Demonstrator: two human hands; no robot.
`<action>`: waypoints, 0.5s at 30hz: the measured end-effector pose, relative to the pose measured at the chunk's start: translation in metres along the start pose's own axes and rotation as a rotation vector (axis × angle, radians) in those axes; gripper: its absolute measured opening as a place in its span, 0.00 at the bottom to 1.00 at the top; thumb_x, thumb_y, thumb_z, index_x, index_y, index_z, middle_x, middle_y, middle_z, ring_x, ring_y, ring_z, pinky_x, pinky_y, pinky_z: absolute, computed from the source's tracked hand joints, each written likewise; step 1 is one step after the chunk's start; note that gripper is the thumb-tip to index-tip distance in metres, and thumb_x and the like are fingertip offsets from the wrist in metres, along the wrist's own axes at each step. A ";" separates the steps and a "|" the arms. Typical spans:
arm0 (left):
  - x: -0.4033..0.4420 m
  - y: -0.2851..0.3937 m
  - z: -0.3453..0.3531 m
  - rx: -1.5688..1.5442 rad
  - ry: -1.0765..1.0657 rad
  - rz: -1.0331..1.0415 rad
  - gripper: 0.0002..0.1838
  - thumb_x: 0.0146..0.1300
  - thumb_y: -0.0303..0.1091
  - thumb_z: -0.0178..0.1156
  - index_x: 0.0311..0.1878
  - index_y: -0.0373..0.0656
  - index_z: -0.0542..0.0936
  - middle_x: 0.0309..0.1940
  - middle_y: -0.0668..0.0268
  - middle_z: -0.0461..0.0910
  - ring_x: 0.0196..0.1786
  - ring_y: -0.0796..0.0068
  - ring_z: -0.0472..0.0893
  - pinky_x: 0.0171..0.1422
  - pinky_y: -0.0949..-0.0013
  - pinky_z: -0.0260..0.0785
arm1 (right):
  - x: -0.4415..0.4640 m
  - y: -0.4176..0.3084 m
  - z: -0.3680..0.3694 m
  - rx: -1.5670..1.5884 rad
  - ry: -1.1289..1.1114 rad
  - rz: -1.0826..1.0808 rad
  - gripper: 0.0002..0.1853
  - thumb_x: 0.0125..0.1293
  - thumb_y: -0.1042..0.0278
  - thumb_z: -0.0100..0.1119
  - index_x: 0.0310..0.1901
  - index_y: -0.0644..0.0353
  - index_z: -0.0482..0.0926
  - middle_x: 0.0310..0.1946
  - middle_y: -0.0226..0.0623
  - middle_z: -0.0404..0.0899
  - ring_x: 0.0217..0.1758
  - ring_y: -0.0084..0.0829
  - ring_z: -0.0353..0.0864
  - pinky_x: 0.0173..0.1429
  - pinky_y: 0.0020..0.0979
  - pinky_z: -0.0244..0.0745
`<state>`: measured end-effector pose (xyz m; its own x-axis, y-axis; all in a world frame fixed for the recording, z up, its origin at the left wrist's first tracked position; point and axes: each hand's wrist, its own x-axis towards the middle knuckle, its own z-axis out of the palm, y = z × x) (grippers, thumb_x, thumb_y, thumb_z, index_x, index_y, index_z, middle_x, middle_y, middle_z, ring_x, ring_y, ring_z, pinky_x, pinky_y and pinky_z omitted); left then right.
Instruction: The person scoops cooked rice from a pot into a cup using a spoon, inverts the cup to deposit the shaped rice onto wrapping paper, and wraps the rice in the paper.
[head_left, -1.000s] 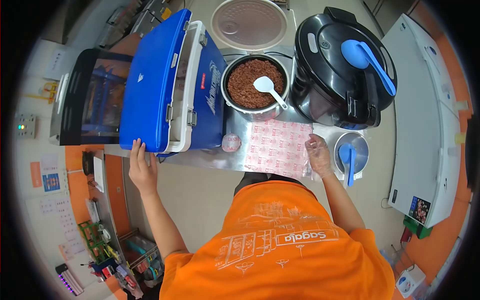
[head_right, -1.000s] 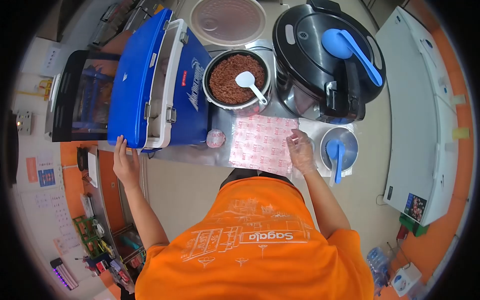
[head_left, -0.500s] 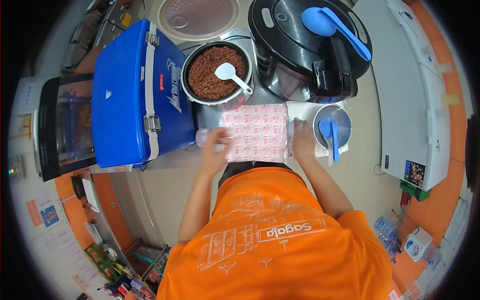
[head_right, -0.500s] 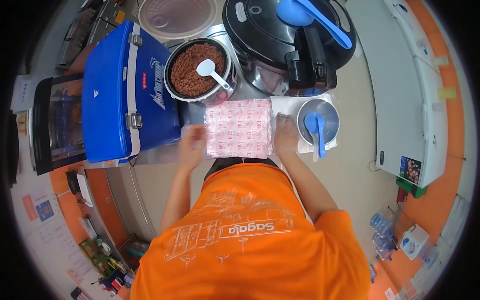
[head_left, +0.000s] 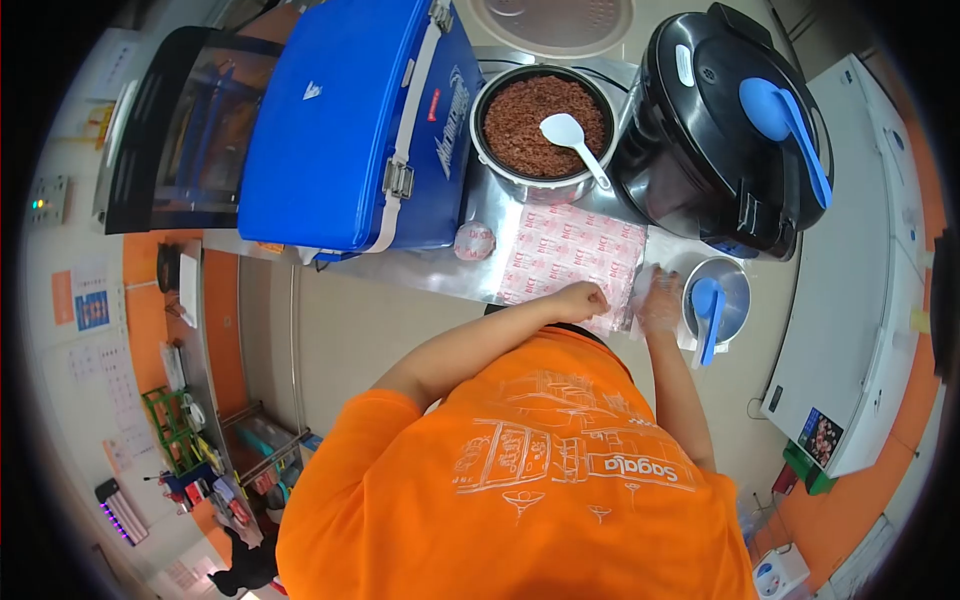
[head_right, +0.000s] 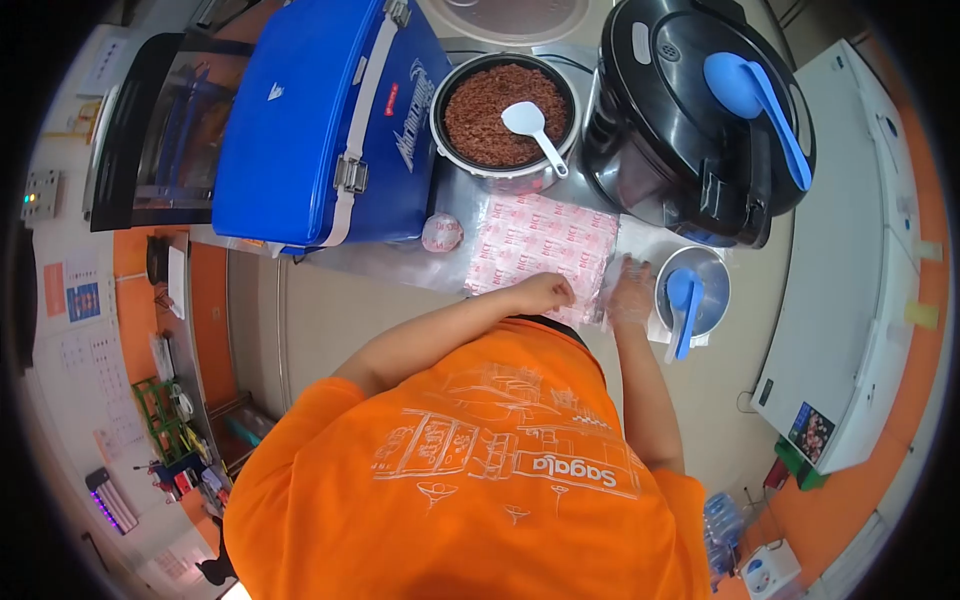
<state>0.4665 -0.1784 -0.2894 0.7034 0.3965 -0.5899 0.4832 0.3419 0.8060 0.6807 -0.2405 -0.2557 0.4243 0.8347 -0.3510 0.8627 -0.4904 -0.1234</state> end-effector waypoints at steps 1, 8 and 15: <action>-0.016 0.017 -0.008 0.057 0.124 0.102 0.15 0.70 0.36 0.67 0.53 0.35 0.82 0.44 0.57 0.84 0.46 0.67 0.84 0.51 0.63 0.77 | -0.005 -0.005 -0.010 0.042 -0.013 0.016 0.43 0.56 0.61 0.73 0.76 0.51 0.69 0.77 0.59 0.63 0.77 0.59 0.68 0.76 0.45 0.72; -0.102 -0.015 -0.132 1.017 1.086 0.354 0.26 0.70 0.43 0.62 0.64 0.34 0.76 0.64 0.46 0.76 0.68 0.44 0.73 0.74 0.45 0.63 | -0.035 -0.027 -0.062 0.218 0.071 -0.146 0.47 0.51 0.60 0.78 0.74 0.58 0.68 0.71 0.63 0.67 0.72 0.59 0.72 0.71 0.45 0.75; -0.081 -0.073 -0.151 1.233 1.003 0.190 0.29 0.73 0.43 0.58 0.71 0.35 0.73 0.72 0.50 0.72 0.78 0.50 0.68 0.84 0.47 0.54 | -0.037 -0.057 -0.064 0.307 0.017 -0.249 0.46 0.45 0.63 0.78 0.69 0.62 0.72 0.58 0.56 0.74 0.61 0.55 0.77 0.68 0.45 0.74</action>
<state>0.2951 -0.1067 -0.3081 0.4291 0.8942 0.1277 0.8882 -0.4434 0.1202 0.6332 -0.2277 -0.1766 0.2194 0.9403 -0.2604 0.8185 -0.3226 -0.4754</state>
